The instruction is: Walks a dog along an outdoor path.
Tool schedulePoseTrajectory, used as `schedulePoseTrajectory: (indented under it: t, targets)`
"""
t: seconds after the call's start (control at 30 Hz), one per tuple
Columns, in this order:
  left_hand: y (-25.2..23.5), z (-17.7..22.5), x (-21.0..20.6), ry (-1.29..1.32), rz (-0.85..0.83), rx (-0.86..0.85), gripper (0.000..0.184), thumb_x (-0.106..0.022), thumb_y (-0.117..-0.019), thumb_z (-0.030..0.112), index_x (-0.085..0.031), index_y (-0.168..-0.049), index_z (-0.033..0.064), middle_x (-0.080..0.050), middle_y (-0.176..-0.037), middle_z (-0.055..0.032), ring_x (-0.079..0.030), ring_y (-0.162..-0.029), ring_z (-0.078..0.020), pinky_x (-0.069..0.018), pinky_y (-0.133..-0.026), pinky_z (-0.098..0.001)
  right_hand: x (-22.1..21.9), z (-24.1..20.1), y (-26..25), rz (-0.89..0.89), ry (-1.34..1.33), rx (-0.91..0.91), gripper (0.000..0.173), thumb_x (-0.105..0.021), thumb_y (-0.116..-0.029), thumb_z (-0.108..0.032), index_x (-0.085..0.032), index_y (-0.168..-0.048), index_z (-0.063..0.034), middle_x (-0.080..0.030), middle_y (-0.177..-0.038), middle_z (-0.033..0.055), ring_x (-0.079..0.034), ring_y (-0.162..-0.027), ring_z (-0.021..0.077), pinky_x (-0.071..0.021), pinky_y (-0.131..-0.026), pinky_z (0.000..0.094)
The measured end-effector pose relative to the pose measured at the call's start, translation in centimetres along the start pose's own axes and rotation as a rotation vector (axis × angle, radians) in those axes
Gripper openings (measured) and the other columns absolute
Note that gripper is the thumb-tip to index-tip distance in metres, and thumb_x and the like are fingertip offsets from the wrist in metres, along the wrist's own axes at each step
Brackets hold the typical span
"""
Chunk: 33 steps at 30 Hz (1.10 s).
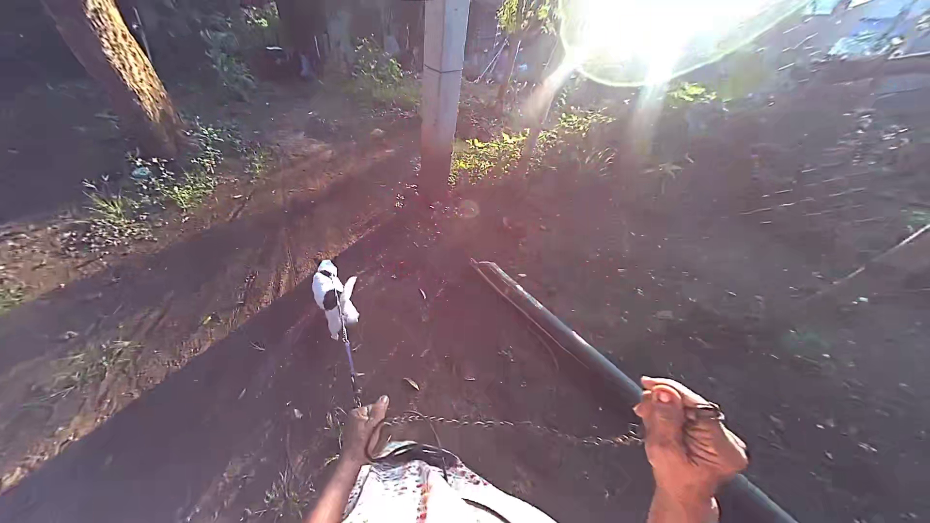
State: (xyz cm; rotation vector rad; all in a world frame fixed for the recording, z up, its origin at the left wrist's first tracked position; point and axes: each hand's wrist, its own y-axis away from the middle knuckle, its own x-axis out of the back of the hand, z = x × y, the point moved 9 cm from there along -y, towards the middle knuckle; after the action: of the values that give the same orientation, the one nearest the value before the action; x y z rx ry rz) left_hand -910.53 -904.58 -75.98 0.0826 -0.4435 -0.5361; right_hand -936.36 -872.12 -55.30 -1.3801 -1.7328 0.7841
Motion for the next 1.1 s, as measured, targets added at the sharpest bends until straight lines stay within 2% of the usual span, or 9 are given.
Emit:
schedulePoseTrajectory:
  t: [0.13,0.33,0.5,0.6,0.77,0.9,1.0,1.07,1.1]
  targets:
    - [-12.3,1.3,7.6,0.023,0.22,0.064,0.046,-0.056,-0.1033,0.017,-0.05,-0.06,0.0025,-0.038,-0.054,0.0059,-0.037,-0.05,-0.0026,-0.0378,-0.054,-0.0248,-11.1,4.9,-7.3,-0.077,0.03,-0.031,0.028,-0.052,-0.106,-0.014,-0.066,-0.1,0.0098,-0.068,-0.082,-0.0033,-0.057,-0.074,-0.0151,-0.0488,-0.072,0.0063]
    - [-30.7,0.1,10.1,0.213,0.354,0.094,0.039,-0.055,-0.1008,0.017,-0.051,-0.062,0.0113,-0.042,-0.055,0.0114,-0.042,-0.05,0.0023,-0.0407,-0.054,-0.0191,-30.6,15.5,-15.4,-0.084,-0.039,0.024,0.028,-0.052,-0.1081,-0.02,-0.066,-0.103,0.0034,-0.067,-0.081,-0.0038,-0.058,-0.073,-0.0136,-0.0487,-0.07,0.0066]
    - [-46.1,4.7,9.7,0.258,0.382,0.17,0.036,-0.056,-0.1048,0.024,-0.064,-0.101,-0.0104,-0.062,-0.088,-0.0089,-0.057,-0.082,-0.0093,-0.0523,-0.082,-0.0328,-47.0,23.8,-24.0,-0.201,-0.067,-0.002,0.032,-0.052,-0.1079,-0.02,-0.066,-0.1,0.0065,-0.064,-0.074,0.0049,-0.058,-0.067,-0.0076,-0.0496,-0.067,0.0096]
    - [-56.9,8.6,10.1,0.301,0.393,0.087,0.032,-0.054,-0.1024,0.019,-0.056,-0.071,0.0103,-0.046,-0.06,0.012,-0.044,-0.054,0.0045,-0.0421,-0.056,-0.0167,-54.5,26.1,-29.8,-0.239,-0.094,0.03,0.029,-0.051,-0.1084,-0.021,-0.066,-0.101,0.0028,-0.066,-0.077,0.0042,-0.06,-0.069,-0.0065,-0.0509,-0.068,0.0105]
    - [-71.6,7.3,10.2,0.338,0.349,0.105,0.033,-0.055,-0.1024,0.017,-0.058,-0.071,0.0065,-0.048,-0.061,0.0105,-0.046,-0.055,0.0031,-0.0428,-0.058,-0.0188,-67.4,32.1,-35.3,-0.231,-0.097,0.027,0.029,-0.051,-0.109,-0.023,-0.067,-0.104,0.0009,-0.066,-0.078,0.0019,-0.06,-0.069,-0.007,-0.0514,-0.068,0.0113]
    - [-84.2,8.6,11.5,0.389,0.263,0.073,0.036,-0.052,-0.0999,0.012,-0.055,-0.065,0.0169,-0.046,-0.054,0.0165,-0.044,-0.049,0.0068,-0.0412,-0.051,-0.0145,-79.4,37.5,-36.7,-0.173,-0.073,0.003,0.03,-0.051,-0.1086,-0.023,-0.067,-0.101,0.0019,-0.066,-0.077,0.0007,-0.059,-0.068,-0.0084,-0.0501,-0.067,0.0099]
    - [-92.7,11.8,13.2,0.14,0.105,0.151,0.036,-0.051,-0.1056,0.011,-0.059,-0.071,0.0021,-0.047,-0.059,0.0062,-0.044,-0.054,0.0022,-0.0417,-0.058,-0.0172,-88.4,40.7,-38.9,-0.154,-0.054,-0.047,0.031,-0.054,-0.106,-0.018,-0.067,-0.097,0.0082,-0.068,-0.077,0.0027,-0.059,-0.069,-0.0101,-0.0499,-0.068,0.0086]
    - [-98.6,14.3,14.7,0.038,0.031,0.232,0.034,-0.05,-0.1081,0.011,-0.066,-0.09,-0.0122,-0.057,-0.072,-0.0077,-0.049,-0.066,-0.0058,-0.0449,-0.071,-0.0237,-93.7,42.0,-42.2,-0.17,-0.038,-0.045,0.031,-0.054,-0.1058,-0.018,-0.066,-0.097,0.0087,-0.068,-0.077,0.0037,-0.06,-0.069,-0.0106,-0.0497,-0.069,0.0078]
    - [-101.6,14.8,15.7,0.054,0.063,0.211,0.033,-0.051,-0.1074,0.011,-0.066,-0.087,-0.0104,-0.056,-0.07,-0.0049,-0.049,-0.064,-0.0034,-0.0452,-0.07,-0.0219,-95.9,42.7,-43.7,-0.178,-0.033,-0.046,0.031,-0.053,-0.1064,-0.018,-0.066,-0.098,0.0085,-0.068,-0.077,0.0043,-0.059,-0.069,-0.01,-0.0493,-0.068,0.0081]
